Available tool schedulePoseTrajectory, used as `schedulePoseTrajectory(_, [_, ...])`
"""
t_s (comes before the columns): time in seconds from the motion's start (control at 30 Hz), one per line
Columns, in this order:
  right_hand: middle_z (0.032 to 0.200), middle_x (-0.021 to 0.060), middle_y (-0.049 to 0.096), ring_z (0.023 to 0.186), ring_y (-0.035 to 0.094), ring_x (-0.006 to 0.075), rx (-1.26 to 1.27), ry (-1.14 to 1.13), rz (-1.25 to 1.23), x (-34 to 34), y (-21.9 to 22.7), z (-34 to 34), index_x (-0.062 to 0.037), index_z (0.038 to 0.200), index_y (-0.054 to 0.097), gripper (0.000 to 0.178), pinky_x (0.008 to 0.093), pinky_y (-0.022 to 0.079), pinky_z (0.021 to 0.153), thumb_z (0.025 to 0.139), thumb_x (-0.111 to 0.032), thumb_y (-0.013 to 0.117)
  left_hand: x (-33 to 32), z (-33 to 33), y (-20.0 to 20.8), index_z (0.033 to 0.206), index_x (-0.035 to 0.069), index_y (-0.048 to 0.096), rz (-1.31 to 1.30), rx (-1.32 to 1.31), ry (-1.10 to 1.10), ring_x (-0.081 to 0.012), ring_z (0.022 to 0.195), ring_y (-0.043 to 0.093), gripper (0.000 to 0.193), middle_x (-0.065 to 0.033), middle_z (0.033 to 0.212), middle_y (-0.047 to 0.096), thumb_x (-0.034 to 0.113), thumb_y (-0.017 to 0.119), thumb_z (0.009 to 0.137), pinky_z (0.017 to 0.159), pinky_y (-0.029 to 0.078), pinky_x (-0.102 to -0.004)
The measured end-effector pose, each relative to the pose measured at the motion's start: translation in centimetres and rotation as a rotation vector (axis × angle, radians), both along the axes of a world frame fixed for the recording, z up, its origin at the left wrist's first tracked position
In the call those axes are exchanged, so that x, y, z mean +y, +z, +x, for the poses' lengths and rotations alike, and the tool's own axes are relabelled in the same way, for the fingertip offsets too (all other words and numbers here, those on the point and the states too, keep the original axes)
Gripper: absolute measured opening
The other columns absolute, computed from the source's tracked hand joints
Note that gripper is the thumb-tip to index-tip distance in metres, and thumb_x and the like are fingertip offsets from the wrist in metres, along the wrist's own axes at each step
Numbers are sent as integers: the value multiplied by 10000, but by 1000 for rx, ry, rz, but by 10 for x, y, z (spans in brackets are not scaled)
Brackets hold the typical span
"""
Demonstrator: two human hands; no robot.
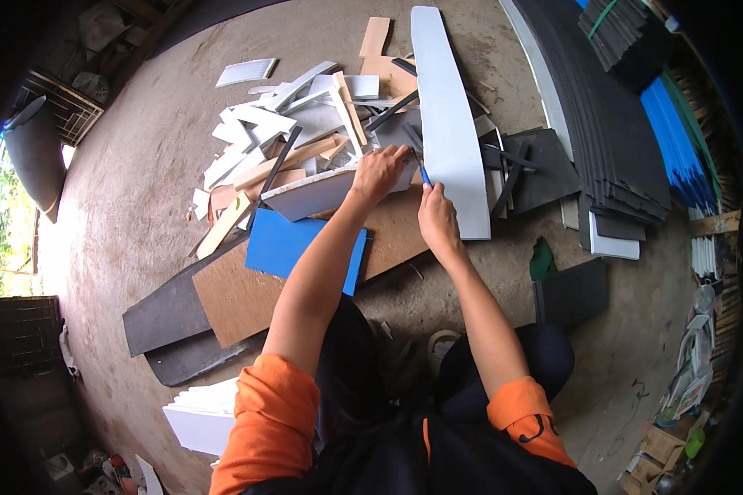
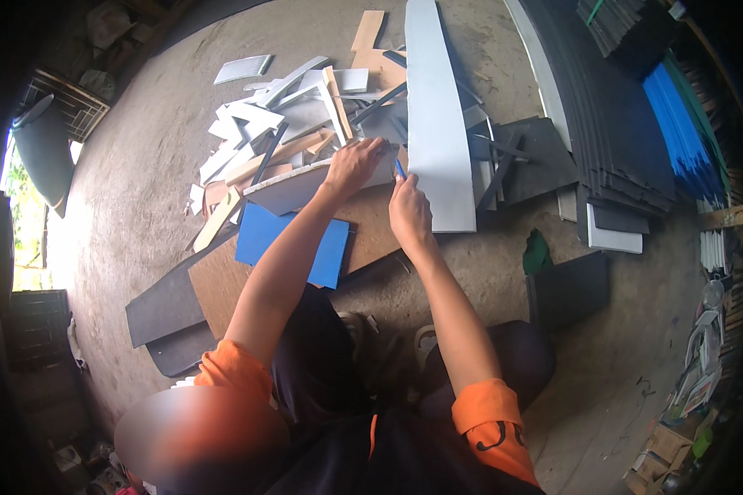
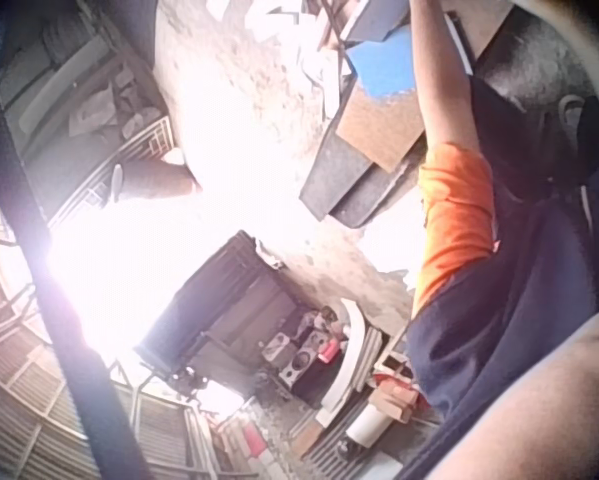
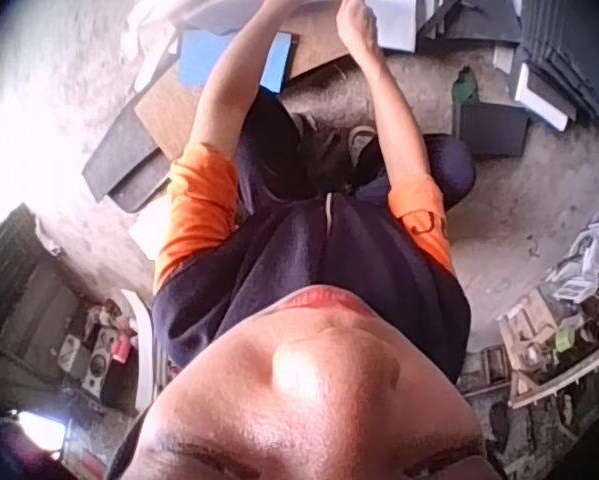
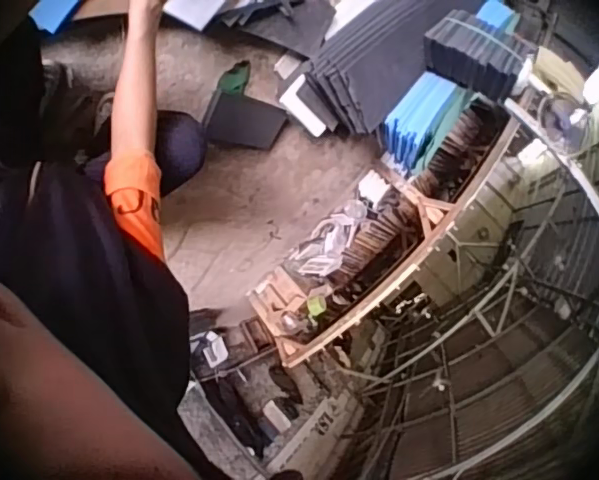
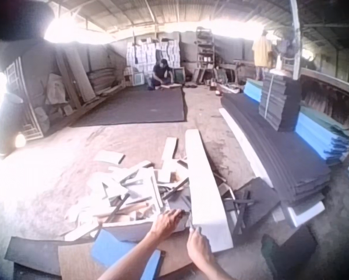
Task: The person sits on the floor and uses a utility knife to cut various colored sheets of material. They use a blue sheet as a template to trace and cut shapes from black and white sheets, discarding the excess pieces.
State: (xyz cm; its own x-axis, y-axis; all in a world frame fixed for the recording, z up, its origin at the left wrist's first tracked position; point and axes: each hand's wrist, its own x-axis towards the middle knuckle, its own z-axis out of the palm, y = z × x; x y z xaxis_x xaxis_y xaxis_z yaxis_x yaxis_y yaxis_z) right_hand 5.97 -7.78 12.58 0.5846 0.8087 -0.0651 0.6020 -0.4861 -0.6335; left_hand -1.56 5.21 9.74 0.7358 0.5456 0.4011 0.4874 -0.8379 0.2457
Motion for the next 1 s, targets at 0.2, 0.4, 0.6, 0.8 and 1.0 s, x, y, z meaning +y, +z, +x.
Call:
schedulePoseTrajectory(0.2, [718, 279, 567, 705, 566, 431, 51, -38, 77, 3, -21, 2, 39, 882, 438, 331, 482, 461, 614, 922, -259, 299, 1, 3, 4, 981, 116, 509, -59, 37, -18, -263, 713, 590, 182, -74, 787, 569, 205, 504, 823, 569, 480, -361])
schedulePoseTrajectory(0.4, [725, 286, 565, 726, 562, 440, 59, -24, -10, 7, -4, -2, 43, 875, 453, 357, 483, 461, 642, 923, -273, 293, 4, 0, 4, 971, 123, 507, -81, 52, -4, -260, 699, 592, 166, -72, 782, 569, 204, 495, 827, 551, 481, -362])
schedulePoseTrajectory(0.6, [738, 278, 572, 737, 566, 437, 47, -14, -66, 6, -2, 4, 41, 890, 465, 386, 481, 469, 647, 924, -298, 284, 7, 1, -1, 953, 122, 497, -5, 58, -32, -253, 676, 588, 145, -64, 764, 541, 185, 483, 823, 528, 477, -350])
schedulePoseTrajectory(0.8, [753, 278, 575, 743, 566, 436, 85, -24, -69, 6, -5, 7, 34, 895, 470, 391, 481, 468, 648, 924, -305, 279, 5, 3, 3, 962, 117, 479, -18, 71, -28, -251, 667, 588, 152, -64, 753, 531, 173, 486, 821, 514, 473, -353])
schedulePoseTrajectory(1.0, [747, 275, 577, 740, 567, 437, 77, -29, -92, 8, 1, 2, 30, 887, 470, 387, 486, 467, 646, 924, -302, 273, 5, 1, 4, 959, 104, 472, -66, 60, -8, -264, 677, 587, 150, -77, 752, 538, 177, 484, 829, 520, 467, -373])
